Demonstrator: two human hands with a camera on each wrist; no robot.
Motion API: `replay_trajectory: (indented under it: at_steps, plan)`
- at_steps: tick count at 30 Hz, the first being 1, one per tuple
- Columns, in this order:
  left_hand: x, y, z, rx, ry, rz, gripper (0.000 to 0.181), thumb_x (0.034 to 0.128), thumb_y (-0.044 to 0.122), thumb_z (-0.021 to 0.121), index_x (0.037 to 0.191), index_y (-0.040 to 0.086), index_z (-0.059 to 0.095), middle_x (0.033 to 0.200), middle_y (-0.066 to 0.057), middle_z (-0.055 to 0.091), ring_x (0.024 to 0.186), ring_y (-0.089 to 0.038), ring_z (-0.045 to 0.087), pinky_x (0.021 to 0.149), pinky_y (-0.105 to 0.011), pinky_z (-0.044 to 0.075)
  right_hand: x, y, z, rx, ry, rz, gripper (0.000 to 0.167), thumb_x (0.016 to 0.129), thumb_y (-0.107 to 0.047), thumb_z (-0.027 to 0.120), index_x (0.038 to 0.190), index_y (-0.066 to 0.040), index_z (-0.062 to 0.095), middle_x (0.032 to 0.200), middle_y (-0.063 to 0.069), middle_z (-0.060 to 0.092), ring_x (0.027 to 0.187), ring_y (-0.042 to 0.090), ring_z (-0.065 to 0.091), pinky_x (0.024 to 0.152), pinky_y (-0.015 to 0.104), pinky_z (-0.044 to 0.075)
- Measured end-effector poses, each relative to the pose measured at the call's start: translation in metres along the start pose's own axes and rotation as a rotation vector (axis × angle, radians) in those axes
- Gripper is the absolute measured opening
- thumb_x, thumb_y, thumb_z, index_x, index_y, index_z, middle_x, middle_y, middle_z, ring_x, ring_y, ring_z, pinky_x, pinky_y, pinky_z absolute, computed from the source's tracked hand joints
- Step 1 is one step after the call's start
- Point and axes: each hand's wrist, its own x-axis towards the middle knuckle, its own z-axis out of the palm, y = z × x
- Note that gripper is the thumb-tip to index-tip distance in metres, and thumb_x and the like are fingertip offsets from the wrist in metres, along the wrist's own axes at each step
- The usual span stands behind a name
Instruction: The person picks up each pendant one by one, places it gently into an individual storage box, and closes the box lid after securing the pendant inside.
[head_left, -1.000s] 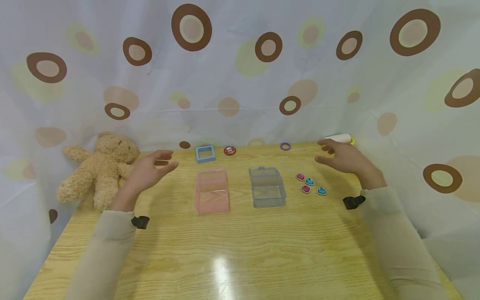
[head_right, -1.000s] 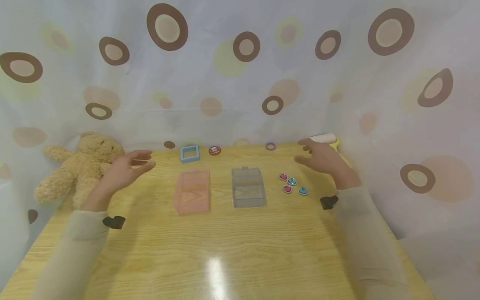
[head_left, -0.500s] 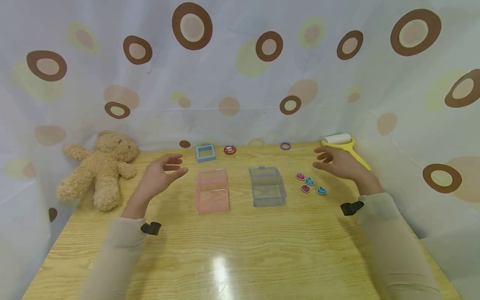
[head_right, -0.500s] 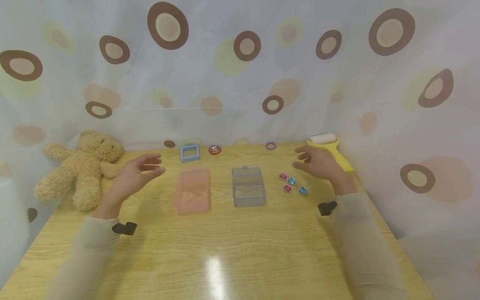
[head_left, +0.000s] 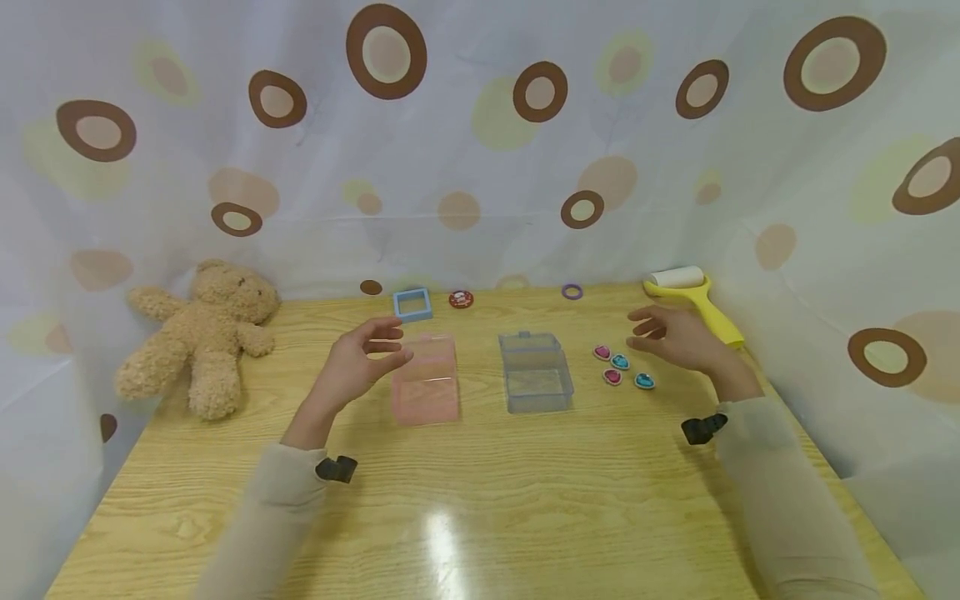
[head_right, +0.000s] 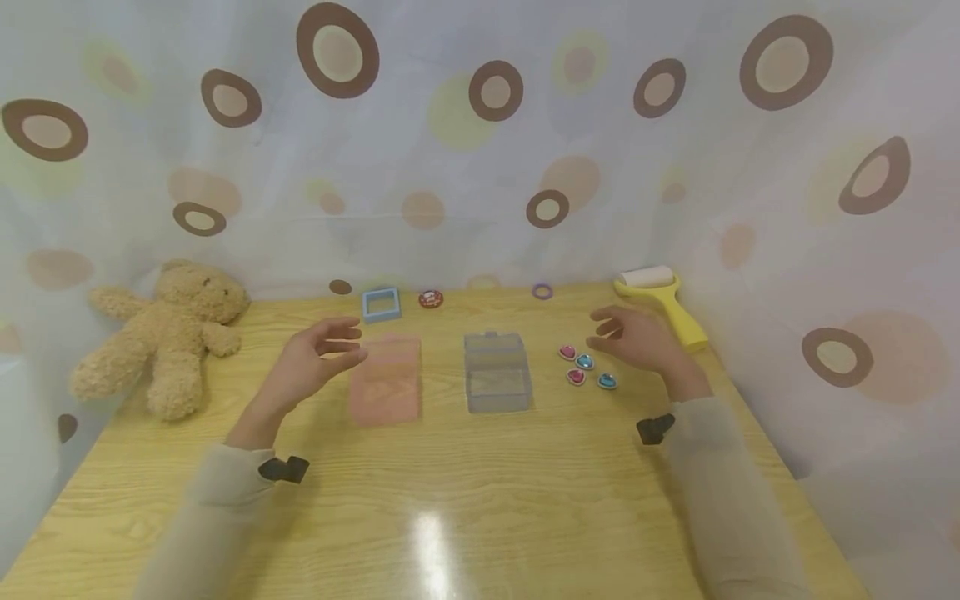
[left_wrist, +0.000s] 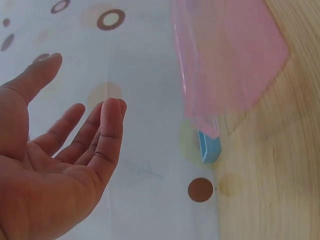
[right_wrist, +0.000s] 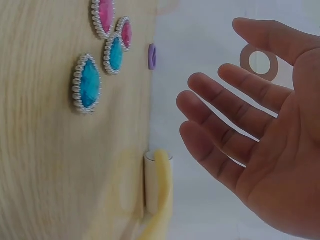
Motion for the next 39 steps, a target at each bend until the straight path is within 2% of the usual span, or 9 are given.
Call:
replay_trajectory:
  at_steps: [7,16,20,26,28,33,39]
  plan:
    - [0.002,0.003,0.023,-0.060,-0.032,0.008,0.057,0.0926,0.028,0.073,0.144,0.018,0.051,0.139,-0.012,0.058,0.125,-0.032,0.060,0.095,-0.045,0.056,-0.001,0.005,0.008,0.014,-0.028,0.033,0.055,0.098,-0.041,0.063,0.139,-0.006,0.055,0.123,0.019,0.069,0.110,0.037,0.066,0.091,0.053,0.054]
    - [0.006,0.009,0.054,-0.082,-0.066,0.008,0.052,0.0930,0.022,0.072,0.142,0.018,0.054,0.139,-0.016,0.057,0.123,-0.030,0.061,0.093,-0.041,0.057,0.000,0.008,0.015,0.031,-0.056,0.040,0.047,0.098,-0.032,0.064,0.135,-0.002,0.058,0.119,0.018,0.070,0.109,0.036,0.066,0.092,0.053,0.053]
    - [0.007,0.010,0.068,-0.091,-0.062,0.010,0.051,0.0920,0.023,0.074,0.140,0.018,0.056,0.135,-0.012,0.059,0.121,-0.029,0.062,0.093,-0.039,0.057,0.000,0.012,0.019,0.032,-0.067,0.037,0.046,0.098,-0.031,0.064,0.133,-0.002,0.059,0.117,0.017,0.070,0.109,0.036,0.066,0.092,0.053,0.053]
    - [0.011,0.011,0.088,-0.088,-0.067,0.065,0.049,0.0903,0.020,0.076,0.136,0.014,0.060,0.133,-0.012,0.062,0.119,-0.028,0.064,0.097,-0.039,0.055,0.002,0.019,0.023,0.064,-0.084,0.043,0.046,0.099,-0.031,0.063,0.134,-0.002,0.059,0.118,0.018,0.069,0.109,0.036,0.065,0.092,0.053,0.053]
    - [0.012,0.011,0.094,-0.079,-0.075,0.064,0.048,0.0897,0.021,0.076,0.135,0.014,0.061,0.133,-0.011,0.063,0.119,-0.027,0.064,0.097,-0.039,0.055,0.002,0.022,0.025,0.083,-0.091,0.049,0.045,0.099,-0.030,0.063,0.134,-0.002,0.059,0.118,0.018,0.069,0.109,0.036,0.064,0.092,0.053,0.053]
    - [0.014,0.013,0.106,-0.058,-0.093,0.042,0.046,0.0897,0.023,0.077,0.133,0.015,0.062,0.135,-0.011,0.062,0.118,-0.026,0.065,0.095,-0.039,0.056,0.004,0.028,0.030,0.116,-0.108,0.062,0.045,0.099,-0.030,0.063,0.134,-0.002,0.058,0.119,0.018,0.068,0.111,0.035,0.064,0.093,0.052,0.053]
    - [0.014,0.017,0.116,-0.064,-0.111,0.047,0.046,0.0903,0.023,0.076,0.133,0.013,0.062,0.135,-0.016,0.061,0.119,-0.030,0.065,0.091,-0.039,0.058,0.006,0.030,0.034,0.132,-0.121,0.086,0.046,0.099,-0.031,0.063,0.135,-0.003,0.058,0.121,0.019,0.067,0.112,0.035,0.063,0.092,0.051,0.053]
